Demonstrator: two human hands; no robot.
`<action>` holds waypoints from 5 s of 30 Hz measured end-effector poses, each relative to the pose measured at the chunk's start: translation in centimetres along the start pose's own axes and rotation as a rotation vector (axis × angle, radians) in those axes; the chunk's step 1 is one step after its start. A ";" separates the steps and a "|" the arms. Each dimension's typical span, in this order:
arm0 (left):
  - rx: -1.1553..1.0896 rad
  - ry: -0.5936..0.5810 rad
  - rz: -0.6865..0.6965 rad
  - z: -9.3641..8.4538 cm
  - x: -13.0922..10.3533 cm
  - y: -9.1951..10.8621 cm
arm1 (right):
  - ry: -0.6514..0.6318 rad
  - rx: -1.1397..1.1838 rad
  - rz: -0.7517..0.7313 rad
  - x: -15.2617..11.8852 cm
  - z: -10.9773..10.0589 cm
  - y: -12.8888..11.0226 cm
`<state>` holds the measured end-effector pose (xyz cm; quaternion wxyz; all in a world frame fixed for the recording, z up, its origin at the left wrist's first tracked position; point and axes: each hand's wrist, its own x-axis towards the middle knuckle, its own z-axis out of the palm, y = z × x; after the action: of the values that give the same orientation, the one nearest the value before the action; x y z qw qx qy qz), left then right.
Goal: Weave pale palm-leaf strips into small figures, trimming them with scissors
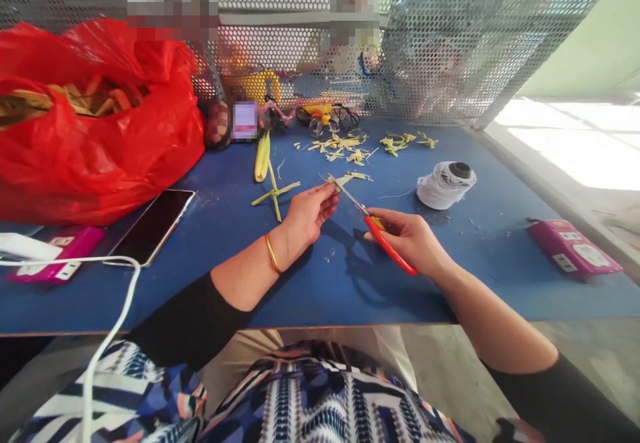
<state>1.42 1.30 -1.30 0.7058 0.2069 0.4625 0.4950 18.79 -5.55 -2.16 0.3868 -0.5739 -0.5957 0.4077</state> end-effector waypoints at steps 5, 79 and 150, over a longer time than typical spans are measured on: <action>0.038 -0.046 0.013 -0.2 0.0 0.2 | 0.069 0.034 -0.010 0.0 0.2 -0.2; 0.145 -0.125 0.189 -0.3 -0.9 3.3 | -0.380 -1.322 -0.225 0.3 -0.9 -5.8; -0.146 -0.341 -0.230 -0.4 0.1 1.9 | 0.282 -1.321 0.219 5.8 -8.1 -4.8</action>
<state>0.13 2.16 -0.12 0.8387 0.1821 0.3200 0.4013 24.28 0.51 5.23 -0.0142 -0.7939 -0.6021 -0.0833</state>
